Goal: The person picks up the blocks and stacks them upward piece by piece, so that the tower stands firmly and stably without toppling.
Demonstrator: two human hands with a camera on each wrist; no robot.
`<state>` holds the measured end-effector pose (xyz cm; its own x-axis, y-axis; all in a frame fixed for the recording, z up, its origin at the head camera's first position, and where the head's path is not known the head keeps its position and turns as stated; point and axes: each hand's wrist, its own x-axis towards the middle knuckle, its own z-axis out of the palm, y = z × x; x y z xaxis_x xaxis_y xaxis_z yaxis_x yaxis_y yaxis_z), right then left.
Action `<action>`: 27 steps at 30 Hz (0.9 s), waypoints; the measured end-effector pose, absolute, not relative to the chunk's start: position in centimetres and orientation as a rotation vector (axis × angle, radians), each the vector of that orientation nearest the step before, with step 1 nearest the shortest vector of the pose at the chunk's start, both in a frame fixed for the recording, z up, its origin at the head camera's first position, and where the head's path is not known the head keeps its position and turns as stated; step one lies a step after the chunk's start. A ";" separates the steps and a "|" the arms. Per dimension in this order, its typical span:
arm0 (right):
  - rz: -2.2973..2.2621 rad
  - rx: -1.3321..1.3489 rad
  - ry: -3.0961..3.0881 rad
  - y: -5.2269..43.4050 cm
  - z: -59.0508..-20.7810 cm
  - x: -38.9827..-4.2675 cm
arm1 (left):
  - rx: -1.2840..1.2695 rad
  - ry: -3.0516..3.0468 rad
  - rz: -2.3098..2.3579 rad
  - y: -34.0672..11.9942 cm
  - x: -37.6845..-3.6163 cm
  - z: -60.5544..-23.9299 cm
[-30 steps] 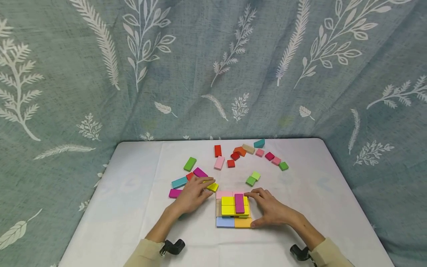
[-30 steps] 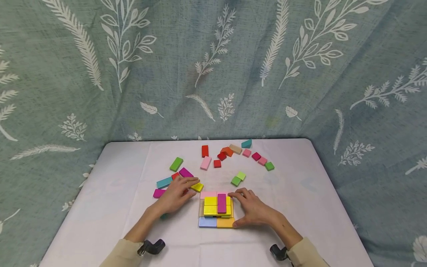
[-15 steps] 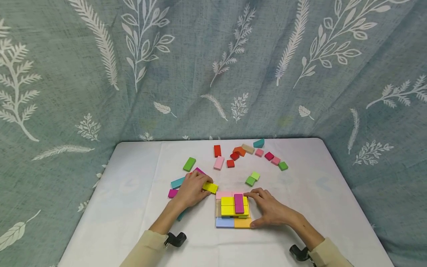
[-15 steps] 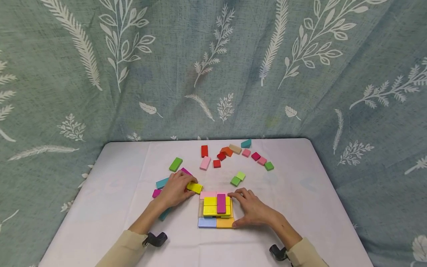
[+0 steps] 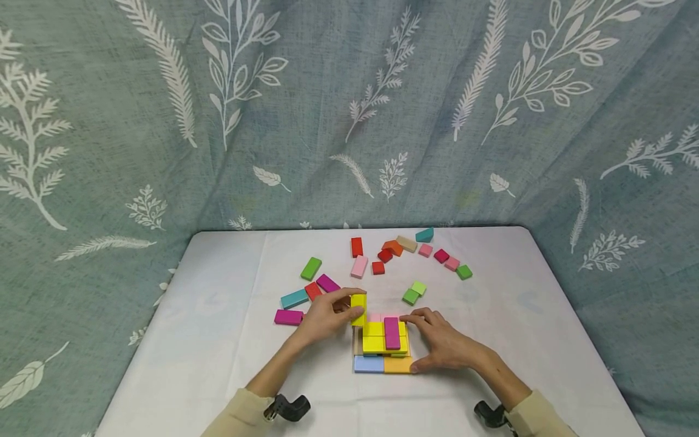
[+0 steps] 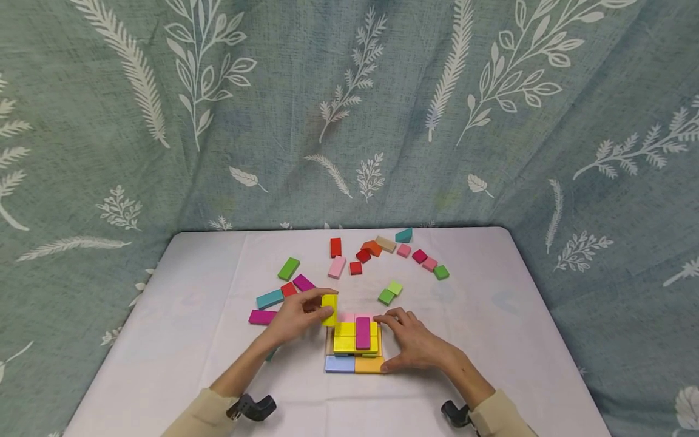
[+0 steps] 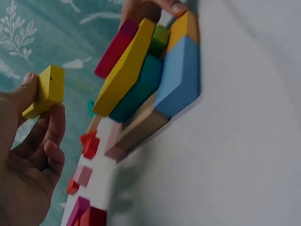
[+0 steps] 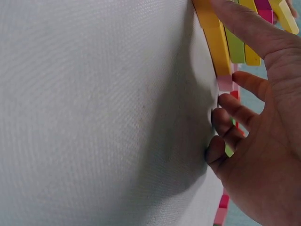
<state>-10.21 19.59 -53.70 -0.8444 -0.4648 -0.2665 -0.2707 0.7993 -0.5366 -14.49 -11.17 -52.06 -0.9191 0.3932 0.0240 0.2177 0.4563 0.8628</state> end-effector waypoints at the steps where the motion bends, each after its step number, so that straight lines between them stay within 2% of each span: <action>1: -0.695 -0.553 2.598 19.6 -53.7 -10.2 | 0.539 2.509 1.454 -10.9 -14.3 -52.1; 12: -0.701 -0.543 2.590 19.5 -53.8 -10.3 | 0.527 2.630 1.255 -8.8 -13.2 -53.0; 27: -0.714 -0.545 2.589 19.5 -53.8 -10.2 | 0.522 2.647 1.193 -8.3 -13.0 -53.8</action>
<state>-10.23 19.54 -53.82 -0.8449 -0.4624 -0.2691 -0.2591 0.7937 -0.5503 -12.96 -8.27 -53.81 -0.9196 0.3918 -0.0289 0.2379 0.6139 0.7527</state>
